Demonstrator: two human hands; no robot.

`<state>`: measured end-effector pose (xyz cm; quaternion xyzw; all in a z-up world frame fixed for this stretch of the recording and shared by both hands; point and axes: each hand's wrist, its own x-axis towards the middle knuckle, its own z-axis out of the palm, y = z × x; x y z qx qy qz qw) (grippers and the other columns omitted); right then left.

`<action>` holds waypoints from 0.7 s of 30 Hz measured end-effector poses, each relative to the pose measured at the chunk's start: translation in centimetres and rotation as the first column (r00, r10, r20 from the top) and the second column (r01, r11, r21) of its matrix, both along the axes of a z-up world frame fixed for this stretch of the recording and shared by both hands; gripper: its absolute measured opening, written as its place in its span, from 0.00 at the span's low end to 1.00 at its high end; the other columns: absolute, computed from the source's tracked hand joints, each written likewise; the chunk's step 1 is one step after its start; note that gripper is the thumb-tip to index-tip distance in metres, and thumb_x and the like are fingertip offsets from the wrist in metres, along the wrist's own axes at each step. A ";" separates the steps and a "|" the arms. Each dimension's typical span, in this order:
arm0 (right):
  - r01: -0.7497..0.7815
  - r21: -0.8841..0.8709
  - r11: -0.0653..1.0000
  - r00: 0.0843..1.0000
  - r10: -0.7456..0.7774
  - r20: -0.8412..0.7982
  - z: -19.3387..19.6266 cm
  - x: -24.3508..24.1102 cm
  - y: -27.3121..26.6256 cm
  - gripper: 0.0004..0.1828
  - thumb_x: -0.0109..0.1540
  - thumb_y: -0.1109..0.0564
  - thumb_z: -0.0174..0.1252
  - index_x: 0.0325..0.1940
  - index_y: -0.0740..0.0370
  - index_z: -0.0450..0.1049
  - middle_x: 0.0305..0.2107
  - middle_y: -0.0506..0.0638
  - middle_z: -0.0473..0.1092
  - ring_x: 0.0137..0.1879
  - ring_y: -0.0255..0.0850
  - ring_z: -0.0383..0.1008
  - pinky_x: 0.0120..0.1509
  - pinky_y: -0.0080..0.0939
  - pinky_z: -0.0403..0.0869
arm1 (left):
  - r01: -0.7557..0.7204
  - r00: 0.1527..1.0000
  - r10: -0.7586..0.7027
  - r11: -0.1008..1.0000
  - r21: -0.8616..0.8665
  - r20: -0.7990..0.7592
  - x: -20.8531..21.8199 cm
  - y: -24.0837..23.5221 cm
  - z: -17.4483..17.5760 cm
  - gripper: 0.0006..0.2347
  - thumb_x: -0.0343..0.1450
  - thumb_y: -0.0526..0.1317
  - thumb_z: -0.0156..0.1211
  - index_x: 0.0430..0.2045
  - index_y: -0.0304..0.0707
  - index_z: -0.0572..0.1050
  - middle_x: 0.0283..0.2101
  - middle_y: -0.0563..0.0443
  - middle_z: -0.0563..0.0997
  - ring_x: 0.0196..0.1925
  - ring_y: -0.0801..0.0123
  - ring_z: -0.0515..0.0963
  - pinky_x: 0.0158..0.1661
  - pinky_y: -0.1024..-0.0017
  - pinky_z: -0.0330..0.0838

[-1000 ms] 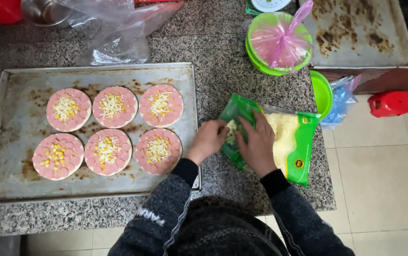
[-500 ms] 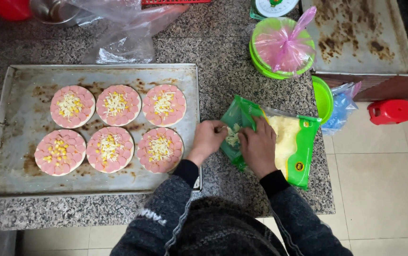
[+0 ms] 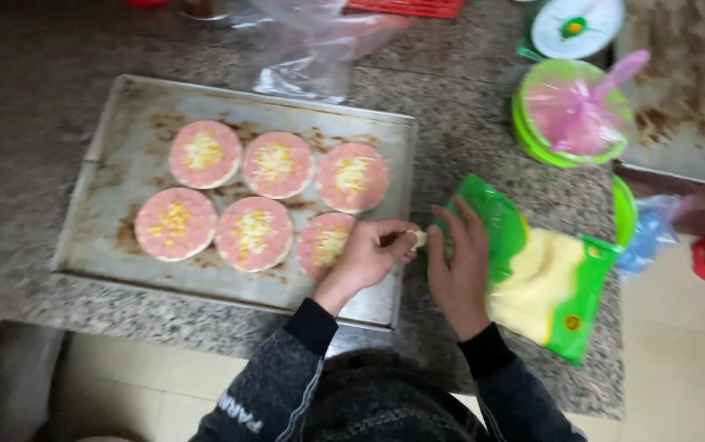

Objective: The person sprinkles shredded cheese by hand onto six round pizza bases topped with ham and corn on a metal baking tray. The person repeatedly reaches into a green bag to take cheese and distributes it over each base, then closes the bag.

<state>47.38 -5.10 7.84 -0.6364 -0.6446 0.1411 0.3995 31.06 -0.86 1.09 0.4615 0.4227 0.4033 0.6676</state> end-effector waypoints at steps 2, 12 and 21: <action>-0.049 -0.134 0.990 0.986 0.026 -0.166 0.0 -2.8 0.9 0.19 0.78 0.51 0.57 0.72 0.55 0.79 0.65 0.65 0.74 0.73 0.69 0.74 0.76 0.65 0.72 | -0.016 0.998 0.019 0.998 0.058 -0.059 -4.1 -0.2 3.3 0.10 0.79 0.32 0.67 0.50 0.21 0.86 0.40 0.27 0.90 0.38 0.55 0.91 0.42 0.59 0.91; -0.527 -0.655 0.541 0.758 -0.050 -0.651 -7.6 -23.0 4.0 0.25 0.74 0.46 0.65 0.71 0.62 0.81 0.40 0.58 0.83 0.41 0.42 0.87 0.39 0.37 0.84 | 0.062 0.735 0.109 0.972 0.226 -0.669 -27.1 -1.6 4.5 0.11 0.74 0.42 0.75 0.50 0.53 0.91 0.41 0.46 0.94 0.46 0.49 0.93 0.44 0.58 0.89; -0.502 -0.558 0.661 0.745 0.004 -0.667 -6.4 -40.7 6.1 0.15 0.72 0.49 0.69 0.55 0.63 0.88 0.37 0.55 0.80 0.48 0.46 0.78 0.53 0.50 0.81 | 0.090 0.728 0.120 0.960 0.267 -0.675 -42.7 0.5 5.8 0.11 0.78 0.33 0.65 0.51 0.36 0.89 0.45 0.33 0.92 0.50 0.34 0.90 0.49 0.50 0.87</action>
